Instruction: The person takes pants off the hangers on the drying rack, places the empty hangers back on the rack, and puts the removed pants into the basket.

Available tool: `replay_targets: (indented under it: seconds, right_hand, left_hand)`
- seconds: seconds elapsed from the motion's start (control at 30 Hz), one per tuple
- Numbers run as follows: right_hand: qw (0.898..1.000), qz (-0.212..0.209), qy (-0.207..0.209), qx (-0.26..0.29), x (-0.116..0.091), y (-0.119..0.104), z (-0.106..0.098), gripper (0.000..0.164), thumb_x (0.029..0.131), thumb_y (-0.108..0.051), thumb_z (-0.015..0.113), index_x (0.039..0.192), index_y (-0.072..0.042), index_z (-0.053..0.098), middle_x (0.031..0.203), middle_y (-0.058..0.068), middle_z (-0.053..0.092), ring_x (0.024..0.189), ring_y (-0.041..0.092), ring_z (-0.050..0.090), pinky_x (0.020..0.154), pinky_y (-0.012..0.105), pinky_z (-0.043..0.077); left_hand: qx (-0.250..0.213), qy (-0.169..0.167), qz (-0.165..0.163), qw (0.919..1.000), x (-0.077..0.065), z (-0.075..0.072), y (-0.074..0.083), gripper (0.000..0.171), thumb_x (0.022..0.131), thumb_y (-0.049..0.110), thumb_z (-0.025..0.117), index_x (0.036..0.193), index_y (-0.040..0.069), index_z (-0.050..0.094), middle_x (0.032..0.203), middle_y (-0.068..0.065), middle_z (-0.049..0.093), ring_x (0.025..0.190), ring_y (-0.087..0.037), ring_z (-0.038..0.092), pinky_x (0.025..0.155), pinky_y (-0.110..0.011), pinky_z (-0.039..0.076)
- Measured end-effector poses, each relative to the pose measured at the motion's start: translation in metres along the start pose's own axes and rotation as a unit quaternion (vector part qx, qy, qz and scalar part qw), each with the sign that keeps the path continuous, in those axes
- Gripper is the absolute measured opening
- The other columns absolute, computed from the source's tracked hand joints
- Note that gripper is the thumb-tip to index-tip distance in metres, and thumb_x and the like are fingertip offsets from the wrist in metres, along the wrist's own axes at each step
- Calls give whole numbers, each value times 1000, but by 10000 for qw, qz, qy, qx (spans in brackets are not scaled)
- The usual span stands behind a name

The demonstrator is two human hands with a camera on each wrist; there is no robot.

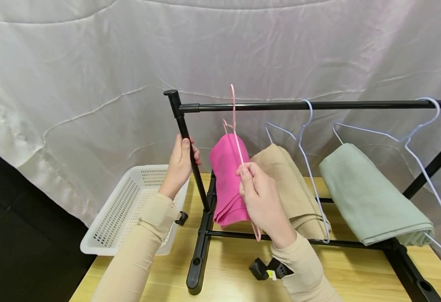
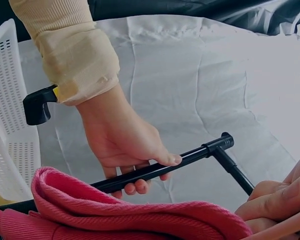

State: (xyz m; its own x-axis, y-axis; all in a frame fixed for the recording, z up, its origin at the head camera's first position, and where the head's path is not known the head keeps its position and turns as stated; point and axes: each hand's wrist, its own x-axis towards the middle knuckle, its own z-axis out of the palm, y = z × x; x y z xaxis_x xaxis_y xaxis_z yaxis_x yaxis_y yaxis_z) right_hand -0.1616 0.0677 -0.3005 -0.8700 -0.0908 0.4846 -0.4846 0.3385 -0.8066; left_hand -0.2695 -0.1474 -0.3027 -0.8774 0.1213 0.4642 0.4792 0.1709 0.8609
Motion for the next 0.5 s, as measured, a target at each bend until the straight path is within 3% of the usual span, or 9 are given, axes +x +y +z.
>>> replay_targets:
  seconds: [0.17, 0.5]
  right_hand:
    - [10000, -42, 6, 54, -3, -2, -3, 30, 110, -27, 38, 107, -4, 59, 64, 1, 46, 52, 10, 40, 45, 27, 38]
    - [10000, -50, -79, -6, -11, -4, -9, 31, 110, -28, 39, 105, -5, 59, 61, 0, 44, 49, 8, 37, 42, 27, 35]
  left_hand:
    - [6, -2, 21, 10000, 0, 1, 0, 30, 111, 30, 19, 114, 6, 38, 84, -34, 48, 78, -53, 53, 68, -29, 53]
    - [26, -23, -2, 10000, -1, 0, 2, 33, 111, 30, 20, 116, 3, 37, 86, -35, 48, 80, -57, 54, 69, -32, 54]
